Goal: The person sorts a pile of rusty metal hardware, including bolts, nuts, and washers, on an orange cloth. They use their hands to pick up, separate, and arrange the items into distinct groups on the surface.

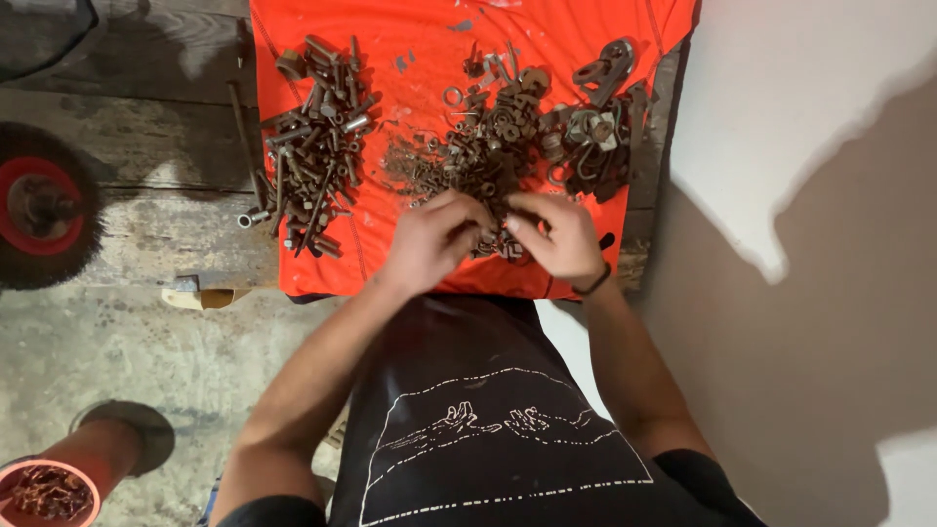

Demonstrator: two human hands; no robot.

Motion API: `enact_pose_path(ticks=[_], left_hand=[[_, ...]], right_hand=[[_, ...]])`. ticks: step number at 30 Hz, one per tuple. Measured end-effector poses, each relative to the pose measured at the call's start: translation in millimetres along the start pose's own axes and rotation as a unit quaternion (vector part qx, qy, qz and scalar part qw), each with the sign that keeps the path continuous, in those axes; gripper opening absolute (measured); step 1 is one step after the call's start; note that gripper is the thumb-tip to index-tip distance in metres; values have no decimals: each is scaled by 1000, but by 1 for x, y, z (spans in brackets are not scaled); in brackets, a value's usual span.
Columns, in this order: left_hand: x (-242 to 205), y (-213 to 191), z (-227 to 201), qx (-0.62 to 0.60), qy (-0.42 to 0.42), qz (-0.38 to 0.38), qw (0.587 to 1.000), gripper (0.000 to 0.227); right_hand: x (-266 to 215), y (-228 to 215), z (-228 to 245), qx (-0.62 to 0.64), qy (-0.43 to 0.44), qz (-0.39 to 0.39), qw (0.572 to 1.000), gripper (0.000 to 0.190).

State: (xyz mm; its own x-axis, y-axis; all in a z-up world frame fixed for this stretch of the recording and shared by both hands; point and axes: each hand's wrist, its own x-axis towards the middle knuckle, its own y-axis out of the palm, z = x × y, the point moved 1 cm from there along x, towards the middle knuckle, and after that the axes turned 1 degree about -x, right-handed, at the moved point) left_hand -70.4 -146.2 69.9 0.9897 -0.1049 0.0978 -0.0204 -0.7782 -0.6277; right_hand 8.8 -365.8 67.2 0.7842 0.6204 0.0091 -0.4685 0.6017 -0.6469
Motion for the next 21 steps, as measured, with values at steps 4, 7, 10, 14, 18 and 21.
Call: enact_pose_path(ticks=[4,7,10,14,18,21], left_hand=[[-17,-13,-30,-306,21,-73,949,12],[-25,-17,-40,-358,49,-99,927,13],[-33,-22,-45,-377,67,-120,916,13],[-37,-34,-53,-384,84,-132,910,16],[-41,-40,-55,-409,77,-156,896,22],[-44,-44,-56,-386,77,-147,907,24]], right_hand=[[-28,6,12,204,-24,12,979,26],[-30,-2,38,280,-75,-5,957,25],[-26,-11,64,263,-128,-28,956,26],[-17,-17,84,195,-198,-60,959,27],[-16,-14,82,194,-231,-58,952,25],[-18,-12,78,205,-221,-50,952,25]])
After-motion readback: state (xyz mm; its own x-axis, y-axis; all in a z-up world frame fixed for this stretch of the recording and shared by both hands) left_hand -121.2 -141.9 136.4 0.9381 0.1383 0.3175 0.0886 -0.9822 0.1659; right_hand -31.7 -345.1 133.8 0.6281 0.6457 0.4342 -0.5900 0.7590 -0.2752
